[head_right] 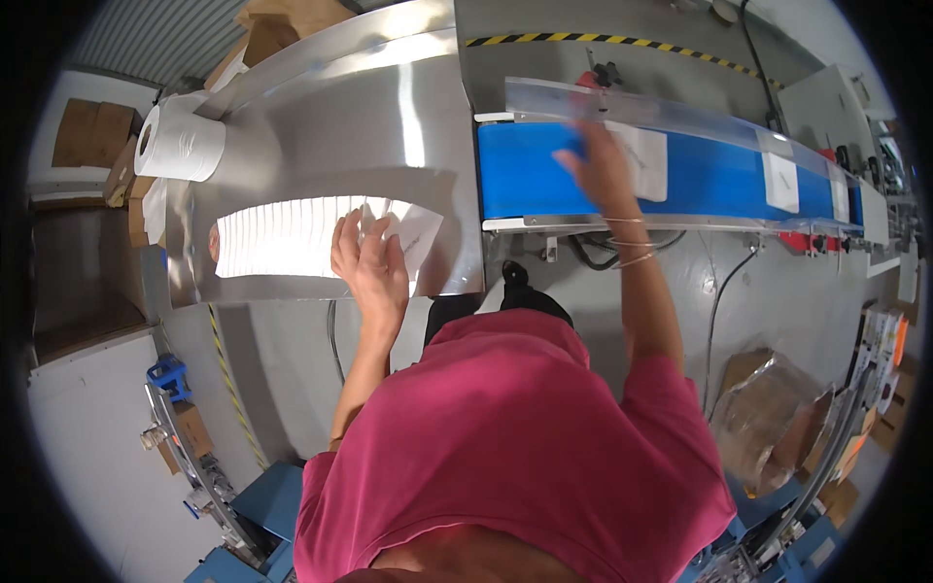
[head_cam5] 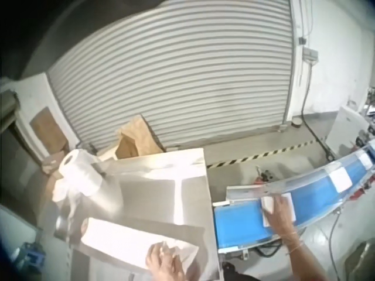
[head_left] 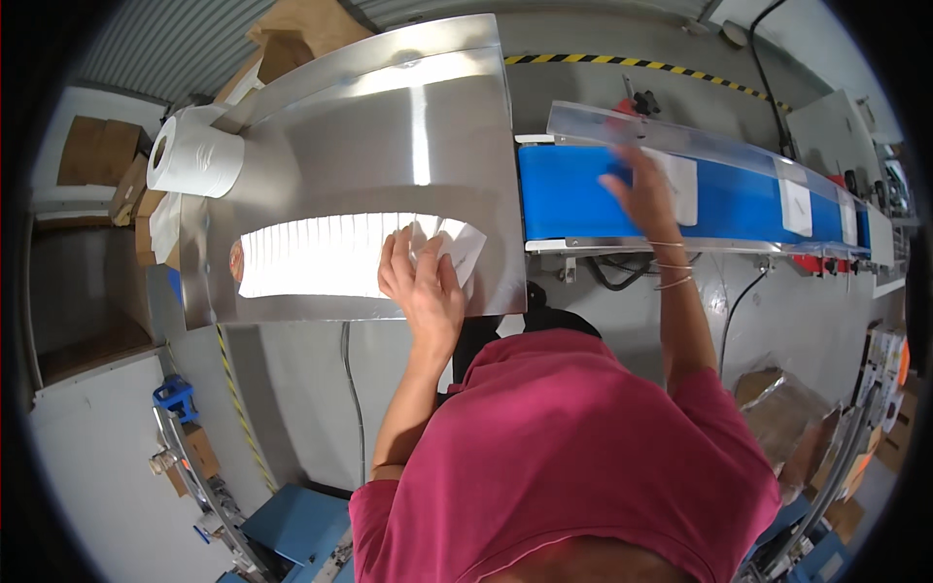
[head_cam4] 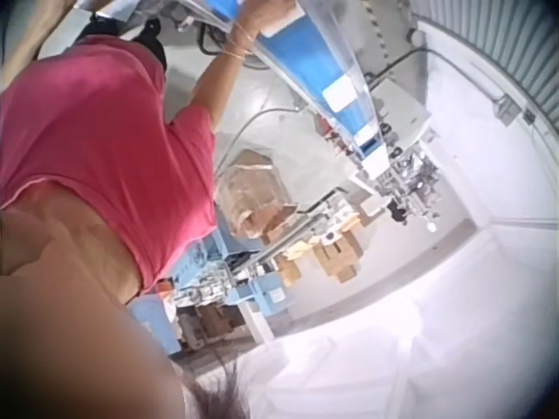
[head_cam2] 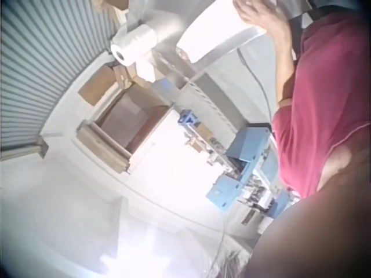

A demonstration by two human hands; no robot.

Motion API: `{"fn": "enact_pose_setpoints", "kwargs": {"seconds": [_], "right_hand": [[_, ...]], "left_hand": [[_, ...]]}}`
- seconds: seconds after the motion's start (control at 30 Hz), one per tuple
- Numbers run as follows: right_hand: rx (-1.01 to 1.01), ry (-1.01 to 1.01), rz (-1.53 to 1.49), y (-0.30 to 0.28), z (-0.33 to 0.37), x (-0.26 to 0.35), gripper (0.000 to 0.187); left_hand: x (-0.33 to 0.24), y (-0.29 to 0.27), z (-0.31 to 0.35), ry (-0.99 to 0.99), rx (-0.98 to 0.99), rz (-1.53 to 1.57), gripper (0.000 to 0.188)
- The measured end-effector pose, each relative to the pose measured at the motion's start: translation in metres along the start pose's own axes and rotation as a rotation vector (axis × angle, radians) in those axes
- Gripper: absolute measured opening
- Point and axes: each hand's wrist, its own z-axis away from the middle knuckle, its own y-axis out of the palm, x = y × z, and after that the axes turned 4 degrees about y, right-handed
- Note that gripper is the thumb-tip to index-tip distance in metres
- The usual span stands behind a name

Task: The operator picks up stacks of napkins from a conveyor belt and loads them into a packaging machine.

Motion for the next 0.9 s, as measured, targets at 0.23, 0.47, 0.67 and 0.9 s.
{"fn": "enact_pose_setpoints", "kwargs": {"seconds": [0.23,0.47,0.67,0.9], "right_hand": [[0.848,-0.229,-0.630,0.065,-0.005,0.120,0.048],[0.745,0.100,-0.681,0.068,0.003,0.070,0.024],[-0.033,0.549,-0.316,0.031,0.000,-0.039,0.040],[0.149,-0.094,-0.241,0.026,-0.003,0.021,0.047]], "left_hand": [[-0.003,-0.006,-0.002,-0.009,0.068,0.026,0.024],[0.012,-0.009,0.001,0.014,0.012,-0.066,0.023],[0.018,-0.010,0.000,-0.003,0.017,-0.012,0.029],[0.021,-0.009,-0.002,0.000,0.023,0.026,0.031]]}}
